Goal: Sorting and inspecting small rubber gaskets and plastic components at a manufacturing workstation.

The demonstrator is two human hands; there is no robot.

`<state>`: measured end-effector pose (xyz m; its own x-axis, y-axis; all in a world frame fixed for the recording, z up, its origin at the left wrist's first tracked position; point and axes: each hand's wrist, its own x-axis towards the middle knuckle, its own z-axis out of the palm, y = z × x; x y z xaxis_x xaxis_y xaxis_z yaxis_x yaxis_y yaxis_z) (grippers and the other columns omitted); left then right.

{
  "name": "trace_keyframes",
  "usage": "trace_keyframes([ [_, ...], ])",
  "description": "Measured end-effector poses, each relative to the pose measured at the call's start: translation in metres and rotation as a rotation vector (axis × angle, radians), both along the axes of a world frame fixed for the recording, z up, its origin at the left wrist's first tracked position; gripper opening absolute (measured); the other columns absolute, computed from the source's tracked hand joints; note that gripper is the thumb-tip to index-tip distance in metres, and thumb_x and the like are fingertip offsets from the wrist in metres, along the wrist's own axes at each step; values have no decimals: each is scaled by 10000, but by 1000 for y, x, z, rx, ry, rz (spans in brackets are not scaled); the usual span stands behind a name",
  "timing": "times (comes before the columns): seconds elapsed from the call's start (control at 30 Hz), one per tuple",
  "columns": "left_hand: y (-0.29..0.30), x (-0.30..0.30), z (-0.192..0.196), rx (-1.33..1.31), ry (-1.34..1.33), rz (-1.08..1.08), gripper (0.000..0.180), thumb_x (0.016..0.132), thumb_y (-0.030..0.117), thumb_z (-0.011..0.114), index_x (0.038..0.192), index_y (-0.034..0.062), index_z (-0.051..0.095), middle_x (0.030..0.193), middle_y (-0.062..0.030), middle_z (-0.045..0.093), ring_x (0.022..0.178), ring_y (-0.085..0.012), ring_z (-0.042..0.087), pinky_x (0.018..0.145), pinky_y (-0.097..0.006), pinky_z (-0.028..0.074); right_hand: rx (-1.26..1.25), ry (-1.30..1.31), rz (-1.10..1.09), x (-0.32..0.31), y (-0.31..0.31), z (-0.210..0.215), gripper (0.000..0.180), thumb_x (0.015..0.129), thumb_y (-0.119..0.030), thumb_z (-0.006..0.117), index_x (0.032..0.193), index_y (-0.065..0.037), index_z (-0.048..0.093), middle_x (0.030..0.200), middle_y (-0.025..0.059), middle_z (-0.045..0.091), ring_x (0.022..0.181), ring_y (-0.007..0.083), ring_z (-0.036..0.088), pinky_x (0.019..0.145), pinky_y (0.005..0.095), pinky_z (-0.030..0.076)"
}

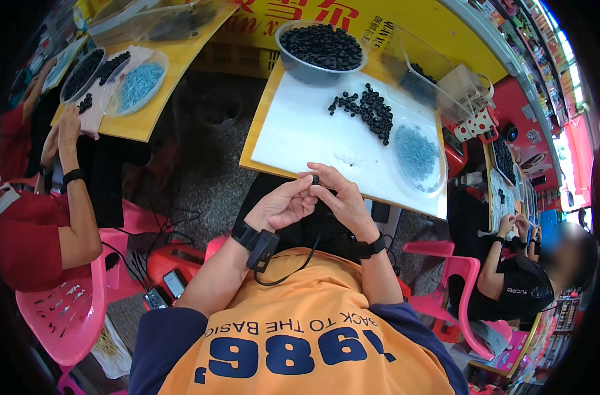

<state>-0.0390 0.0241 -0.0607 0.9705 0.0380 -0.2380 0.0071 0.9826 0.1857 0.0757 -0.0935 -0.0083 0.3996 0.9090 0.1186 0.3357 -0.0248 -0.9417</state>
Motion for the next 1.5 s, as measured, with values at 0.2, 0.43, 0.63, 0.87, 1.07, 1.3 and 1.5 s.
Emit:
trace_keyframes([
  [0.2,3,2,0,89,5,-50,77,927,202,613,932,125,618,777,25,640,683,-66,580,622,-183,471,-115,36,-2,6,-4,6,243,891,-129,614,1126,-69,605,971,84,680,926,194,642,1068,410,318],
  [0.43,2,7,0,246,33,131,134,909,100,622,1035,55,618,955,-13,637,836,-82,611,731,-205,516,54,-416,-15,8,-5,12,263,849,-142,664,1098,-61,647,1100,119,639,1018,243,571,966,357,412],
  [0.63,2,4,0,232,68,122,254,901,45,614,1151,0,598,1020,-70,644,908,-124,628,818,-226,532,-22,-362,-206,-2,-11,15,234,815,-69,704,1041,-20,667,900,102,660,829,144,602,708,263,492],
  [0.87,-1,6,-5,287,91,158,227,905,41,604,1128,0,610,1036,-89,651,917,-145,633,843,-239,532,-33,23,-271,-11,-9,13,139,848,-63,670,937,43,662,757,67,665,654,96,608,599,218,487],
  [1.07,-3,8,-12,211,75,158,228,881,36,637,1104,-10,623,991,-83,659,868,-143,646,805,-226,548,14,108,-273,-8,-8,2,117,865,-40,646,951,37,667,771,48,671,684,80,606,628,206,492],
  [1.3,-2,10,-14,74,64,144,205,896,66,627,1089,-4,620,977,-86,658,857,-139,650,790,-204,557,104,181,-247,-10,-8,3,126,891,-24,615,980,58,652,835,51,672,717,91,614,677,203,506],
  [1.5,-2,8,-8,23,53,141,194,900,69,621,1081,-1,619,968,-81,660,850,-131,652,769,-195,562,164,396,-178,-3,-7,1,141,899,-31,610,1008,46,654,871,62,672,772,104,630,713,209,517],
])
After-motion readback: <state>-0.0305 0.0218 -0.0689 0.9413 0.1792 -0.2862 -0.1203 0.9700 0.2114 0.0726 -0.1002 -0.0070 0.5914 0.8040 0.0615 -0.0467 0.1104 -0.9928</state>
